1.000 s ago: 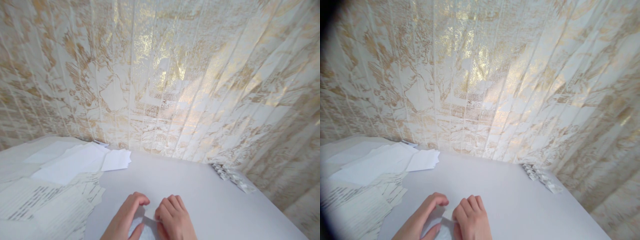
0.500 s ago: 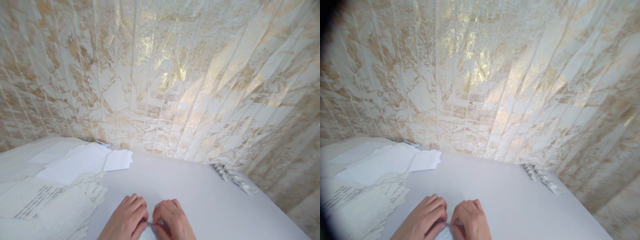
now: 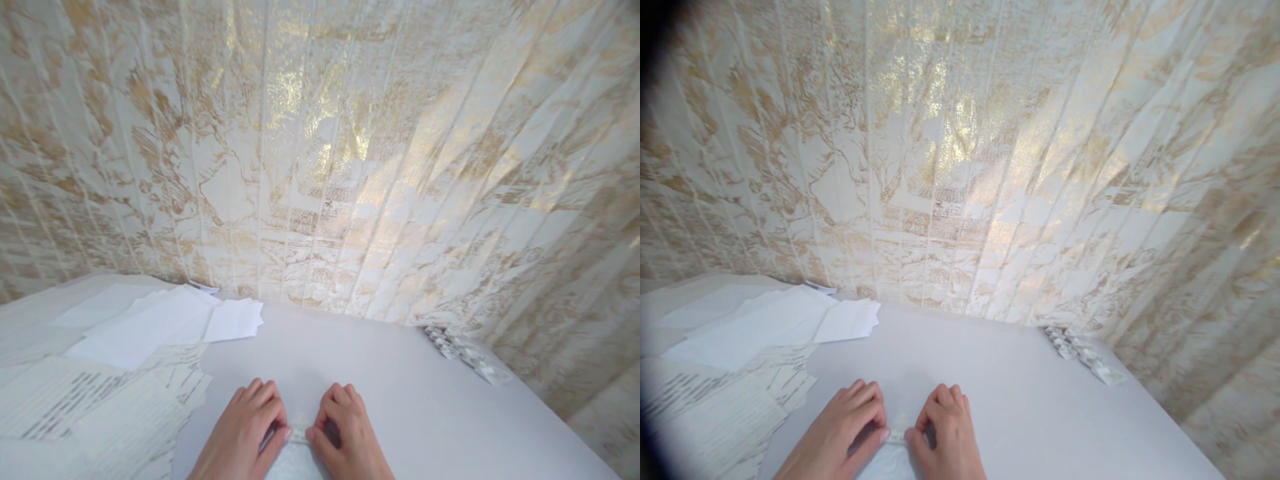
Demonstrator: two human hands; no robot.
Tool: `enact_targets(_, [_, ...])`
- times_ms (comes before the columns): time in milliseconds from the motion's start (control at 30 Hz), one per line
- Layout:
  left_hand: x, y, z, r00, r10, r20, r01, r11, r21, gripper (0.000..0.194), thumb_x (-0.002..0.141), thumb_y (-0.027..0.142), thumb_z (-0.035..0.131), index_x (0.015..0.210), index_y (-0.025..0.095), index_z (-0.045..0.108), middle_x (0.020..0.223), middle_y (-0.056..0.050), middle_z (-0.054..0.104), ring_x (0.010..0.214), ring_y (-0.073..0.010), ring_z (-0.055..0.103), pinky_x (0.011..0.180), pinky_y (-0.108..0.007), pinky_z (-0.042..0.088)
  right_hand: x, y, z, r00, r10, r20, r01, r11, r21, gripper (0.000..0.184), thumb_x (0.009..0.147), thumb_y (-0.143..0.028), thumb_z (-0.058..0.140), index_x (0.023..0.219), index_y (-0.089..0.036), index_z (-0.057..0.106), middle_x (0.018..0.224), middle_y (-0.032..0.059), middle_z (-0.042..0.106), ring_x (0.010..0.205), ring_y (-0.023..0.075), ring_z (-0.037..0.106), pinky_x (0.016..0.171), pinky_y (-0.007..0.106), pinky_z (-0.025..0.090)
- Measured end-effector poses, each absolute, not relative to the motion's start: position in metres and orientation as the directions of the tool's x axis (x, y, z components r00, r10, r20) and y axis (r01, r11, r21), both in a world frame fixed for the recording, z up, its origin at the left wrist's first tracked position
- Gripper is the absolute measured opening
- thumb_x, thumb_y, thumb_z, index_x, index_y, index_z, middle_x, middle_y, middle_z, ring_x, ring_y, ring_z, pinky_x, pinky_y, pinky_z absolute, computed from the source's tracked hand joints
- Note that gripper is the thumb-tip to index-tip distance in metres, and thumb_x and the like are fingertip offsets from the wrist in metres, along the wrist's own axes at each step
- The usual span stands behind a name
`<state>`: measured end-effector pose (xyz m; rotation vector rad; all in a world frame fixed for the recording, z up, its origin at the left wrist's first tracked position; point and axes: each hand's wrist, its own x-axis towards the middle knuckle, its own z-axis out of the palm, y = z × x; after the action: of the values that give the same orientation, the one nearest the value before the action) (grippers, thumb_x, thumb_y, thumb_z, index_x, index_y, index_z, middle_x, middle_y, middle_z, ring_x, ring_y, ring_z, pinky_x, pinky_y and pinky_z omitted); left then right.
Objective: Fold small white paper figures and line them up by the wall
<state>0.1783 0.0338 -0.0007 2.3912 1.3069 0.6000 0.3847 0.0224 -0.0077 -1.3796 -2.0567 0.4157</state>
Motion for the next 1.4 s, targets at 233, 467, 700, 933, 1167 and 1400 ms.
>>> enact_targets(233, [0.181, 0.033, -0.001, 0.475, 0.859, 0.191, 0.723, -0.505, 0.471, 0.013, 0.090, 0.013, 0.054, 0.080, 0.019, 0.060, 0.091, -0.003, 0.061, 0.090, -0.0260, 0.054, 0.076, -0.038, 0.037, 0.384, 0.024, -0.008, -0.282, 0.908, 0.309, 0.773, 0.406, -0.488, 0.023, 0.077, -0.003, 0.076, 0.072, -0.019, 0.060, 0.084, 0.0005, 0.062, 0.084, 0.0219, 0.056, 0.077, 0.036, 0.043])
enact_targets(467, [0.184, 0.031, 0.002, 0.449, 0.874, 0.183, 0.750, -0.481, 0.454, 0.013, 0.090, 0.013, 0.054, 0.080, 0.019, 0.061, 0.093, -0.004, 0.060, 0.091, -0.0268, 0.054, 0.077, -0.039, 0.036, 0.381, 0.023, -0.009, -0.298, 0.902, 0.313, 0.810, 0.412, -0.418, 0.023, 0.077, -0.004, 0.075, 0.074, -0.020, 0.059, 0.087, 0.0002, 0.062, 0.087, 0.0228, 0.055, 0.079, 0.037, 0.042])
enact_targets(700, [0.185, 0.032, 0.004, 0.428, 0.883, 0.194, 0.764, -0.468, 0.444, 0.011, 0.087, 0.013, 0.058, 0.077, 0.019, 0.060, 0.091, -0.004, 0.059, 0.090, -0.0265, 0.053, 0.076, -0.038, 0.036, 0.379, 0.023, -0.013, -0.339, 0.867, 0.365, 0.766, 0.480, -0.428, 0.029, 0.074, 0.002, 0.071, 0.081, -0.020, 0.055, 0.088, 0.0001, 0.061, 0.085, 0.0223, 0.053, 0.077, 0.036, 0.041])
enact_targets(933, [0.182, 0.033, -0.002, 0.434, 0.864, 0.254, 0.746, -0.503, 0.437, 0.012, 0.088, 0.012, 0.053, 0.080, 0.022, 0.055, 0.088, -0.001, 0.058, 0.085, -0.0234, 0.051, 0.073, -0.035, 0.035, 0.378, 0.027, -0.010, -0.584, 0.658, 0.475, 0.613, 0.742, -0.273, 0.027, 0.086, 0.000, 0.065, 0.094, -0.026, 0.063, 0.088, -0.0010, 0.066, 0.082, 0.0199, 0.056, 0.074, 0.032, 0.039])
enact_targets(1167, [0.178, 0.032, -0.010, 0.478, 0.818, 0.320, 0.690, -0.575, 0.440, 0.018, 0.089, 0.007, 0.044, 0.086, 0.023, 0.050, 0.092, -0.001, 0.056, 0.086, -0.0236, 0.051, 0.073, -0.036, 0.036, 0.382, 0.027, -0.002, -0.626, 0.578, 0.523, 0.593, 0.789, -0.160, 0.012, 0.098, -0.023, 0.064, 0.089, -0.028, 0.071, 0.083, -0.0010, 0.067, 0.076, 0.0166, 0.060, 0.069, 0.032, 0.038])
enact_targets(1400, [0.183, 0.029, -0.007, 0.456, 0.822, 0.341, 0.674, -0.569, 0.471, 0.021, 0.083, 0.002, 0.049, 0.084, 0.023, 0.051, 0.092, 0.000, 0.057, 0.087, -0.0229, 0.050, 0.074, -0.035, 0.034, 0.387, 0.024, 0.007, -0.685, 0.570, 0.454, 0.601, 0.794, -0.090, 0.012, 0.097, -0.021, 0.063, 0.087, -0.026, 0.069, 0.086, -0.0016, 0.072, 0.078, 0.0178, 0.061, 0.071, 0.034, 0.037])
